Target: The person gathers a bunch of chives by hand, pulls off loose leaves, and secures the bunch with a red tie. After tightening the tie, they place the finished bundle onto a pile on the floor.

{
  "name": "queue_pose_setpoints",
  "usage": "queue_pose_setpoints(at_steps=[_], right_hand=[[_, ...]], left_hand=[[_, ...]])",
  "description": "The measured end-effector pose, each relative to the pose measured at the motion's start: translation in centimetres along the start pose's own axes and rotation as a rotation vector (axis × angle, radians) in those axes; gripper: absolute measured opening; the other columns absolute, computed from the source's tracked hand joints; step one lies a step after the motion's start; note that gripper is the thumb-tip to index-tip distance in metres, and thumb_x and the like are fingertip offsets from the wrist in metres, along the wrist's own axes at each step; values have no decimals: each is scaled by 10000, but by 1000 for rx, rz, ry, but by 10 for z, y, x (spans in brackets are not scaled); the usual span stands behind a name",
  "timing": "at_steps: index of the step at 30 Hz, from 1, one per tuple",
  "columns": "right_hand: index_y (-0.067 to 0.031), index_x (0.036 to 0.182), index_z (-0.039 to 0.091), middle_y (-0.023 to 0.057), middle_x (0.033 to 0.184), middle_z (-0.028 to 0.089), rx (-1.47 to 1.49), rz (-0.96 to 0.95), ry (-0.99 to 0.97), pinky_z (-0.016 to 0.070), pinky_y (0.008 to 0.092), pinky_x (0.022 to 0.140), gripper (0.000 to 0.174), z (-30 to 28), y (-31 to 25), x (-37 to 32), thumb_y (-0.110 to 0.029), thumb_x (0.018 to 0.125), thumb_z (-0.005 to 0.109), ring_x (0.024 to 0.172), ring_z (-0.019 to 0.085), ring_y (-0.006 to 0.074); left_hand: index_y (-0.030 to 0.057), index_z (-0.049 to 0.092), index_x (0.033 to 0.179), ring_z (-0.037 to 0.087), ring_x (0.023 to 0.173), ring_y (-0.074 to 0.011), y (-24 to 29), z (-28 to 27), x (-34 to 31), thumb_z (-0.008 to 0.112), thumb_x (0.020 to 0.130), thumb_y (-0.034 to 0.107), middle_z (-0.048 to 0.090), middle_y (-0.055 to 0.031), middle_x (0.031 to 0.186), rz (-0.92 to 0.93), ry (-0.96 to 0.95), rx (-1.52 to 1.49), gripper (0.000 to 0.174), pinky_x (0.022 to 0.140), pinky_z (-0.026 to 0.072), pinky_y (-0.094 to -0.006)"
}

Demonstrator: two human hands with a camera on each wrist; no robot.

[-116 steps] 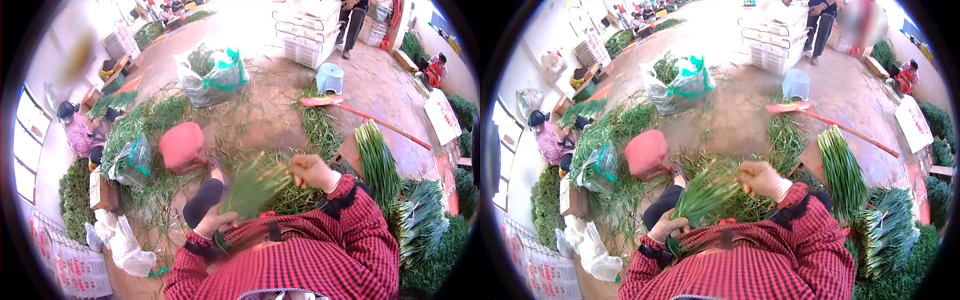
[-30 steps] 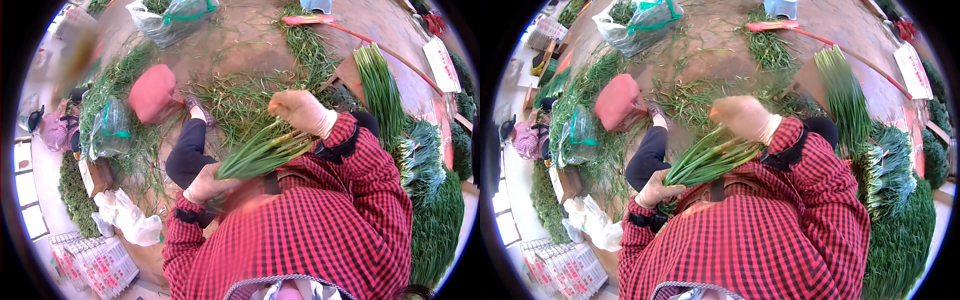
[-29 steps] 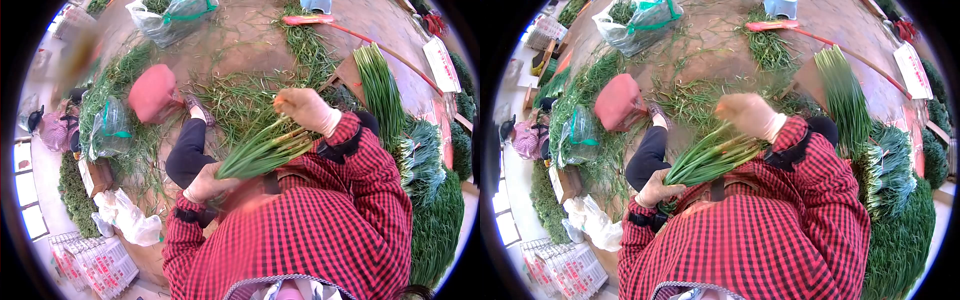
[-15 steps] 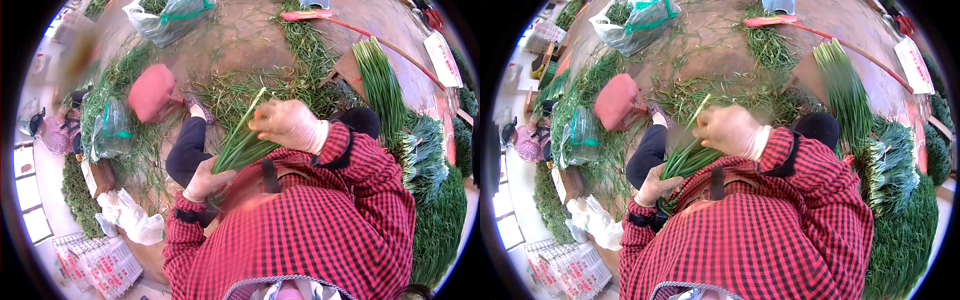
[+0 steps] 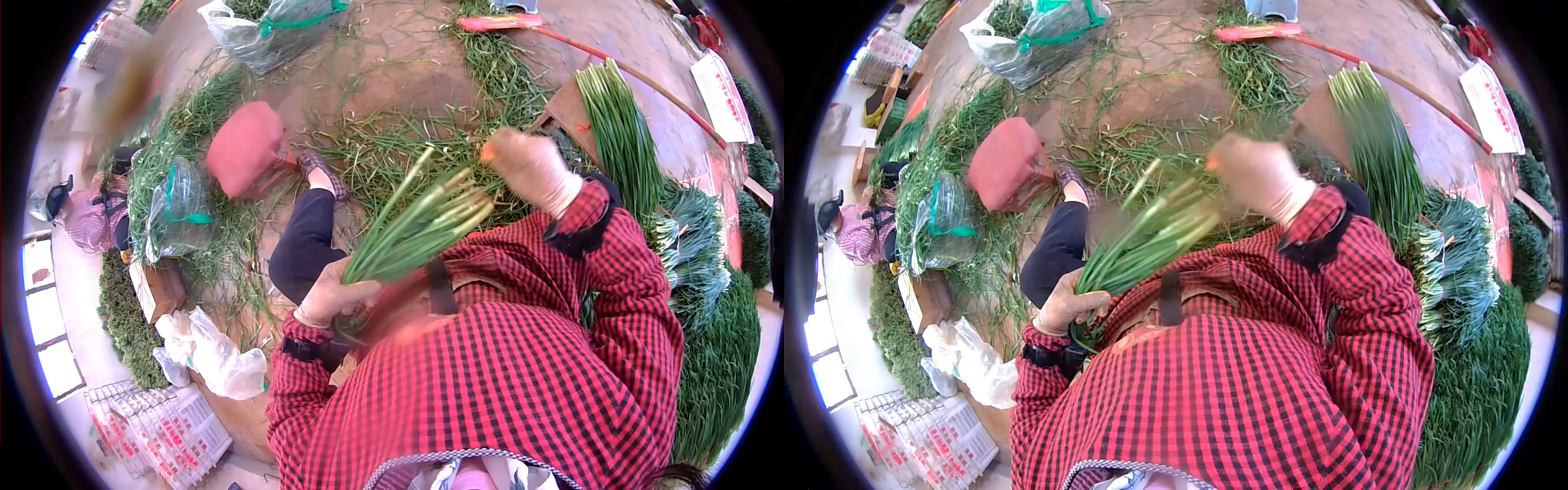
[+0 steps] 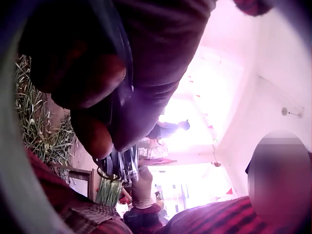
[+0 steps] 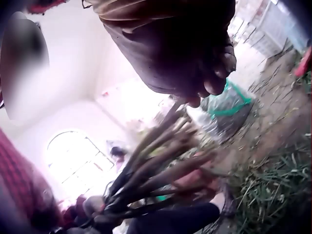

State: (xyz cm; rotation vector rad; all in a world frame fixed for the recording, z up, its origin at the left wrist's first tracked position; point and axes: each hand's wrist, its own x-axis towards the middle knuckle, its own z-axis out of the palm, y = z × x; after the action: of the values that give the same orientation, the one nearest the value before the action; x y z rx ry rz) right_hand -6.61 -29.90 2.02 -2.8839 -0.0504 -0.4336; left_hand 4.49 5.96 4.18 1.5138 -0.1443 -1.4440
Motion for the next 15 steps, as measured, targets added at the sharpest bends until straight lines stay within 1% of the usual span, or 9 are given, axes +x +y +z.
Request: queue_pose_setpoints(at_steps=[1, 2, 4, 7, 9, 10, 11, 12, 15], right_hand=[[-84, 949, 623, 82, 873, 631, 123, 156, 70, 528, 356, 626, 93, 7, 23, -6, -160, 895, 628, 772, 654, 277], [-98, 987, 634, 92, 994, 617, 108, 373, -68, 541, 391, 718, 172, 6, 40, -8, -229, 878, 657, 885, 642, 303], [-75, 1070, 642, 126, 1065, 619, 27, 486, -77, 525, 400, 822, 294, -5, 48, -5, -261, 851, 705, 989, 623, 315], [-72, 1172, 637, 143, 1096, 622, 368, 180, 225, 501, 389, 893, 404, -5, 20, 19, -266, 832, 737, 1021, 616, 315], [-77, 1227, 628, 146, 1104, 628, 453, -52, 147, 491, 378, 908, 462, -7, -10, 35, -278, 828, 745, 1051, 603, 293], [-94, 1116, 689, 123, 1060, 644, 590, -9, 49, 496, 376, 882, 354, -4, -21, 40, -273, 817, 750, 1010, 613, 294], [-103, 1048, 710, 104, 1013, 654, 515, -139, 23, 503, 382, 853, 281, -3, -28, 45, -253, 814, 748, 968, 621, 294], [-112, 980, 731, 86, 966, 663, 440, -269, -4, 511, 388, 823, 208, -2, -32, 48, -233, 811, 747, 927, 629, 293], [-122, 898, 744, 61, 881, 677, 501, -206, -93, 528, 389, 763, 107, -4, -38, 47, -176, 806, 741, 839, 644, 296]], left_hand=[[32, 636, 1093, 447, 468, -17, -6, -5, 0, 711, 854, 84, 630, 9, 690, 17, 23, -9, 256, 415, 290, -178], [34, 644, 1106, 438, 468, -14, -8, -8, 1, 711, 853, 79, 628, 15, 698, 36, 47, -18, 265, 421, 287, -181], [34, 650, 1037, 458, 477, -20, -2, -3, -2, 709, 848, 55, 626, 12, 684, 61, 88, -57, 199, 432, 307, -180], [26, 661, 1064, 527, 552, -29, 2, -1, 0, 706, 847, 33, 644, 11, 738, 52, 97, -43, 222, 482, 367, -176], [24, 658, 1102, 548, 589, -28, 9, 10, 1, 707, 847, 34, 655, 13, 781, 76, 108, 0, 259, 497, 383, -171], [23, 657, 1121, 559, 607, -28, 11, 15, 1, 707, 848, 34, 660, 14, 803, 90, 116, 20, 278, 505, 391, -169], [26, 649, 1156, 568, 624, -20, 10, 15, 1, 710, 848, 35, 668, 18, 837, 100, 98, -11, 314, 505, 397, -160], [27, 642, 1110, 532, 565, -23, 10, 17, 1, 720, 843, 55, 660, 9, 785, 100, 110, 4, 280, 470, 366, -166], [33, 632, 968, 460, 448, -28, 11, 21, 0, 728, 835, 99, 643, -11, 673, 100, 127, 27, 177, 399, 309, -179]])
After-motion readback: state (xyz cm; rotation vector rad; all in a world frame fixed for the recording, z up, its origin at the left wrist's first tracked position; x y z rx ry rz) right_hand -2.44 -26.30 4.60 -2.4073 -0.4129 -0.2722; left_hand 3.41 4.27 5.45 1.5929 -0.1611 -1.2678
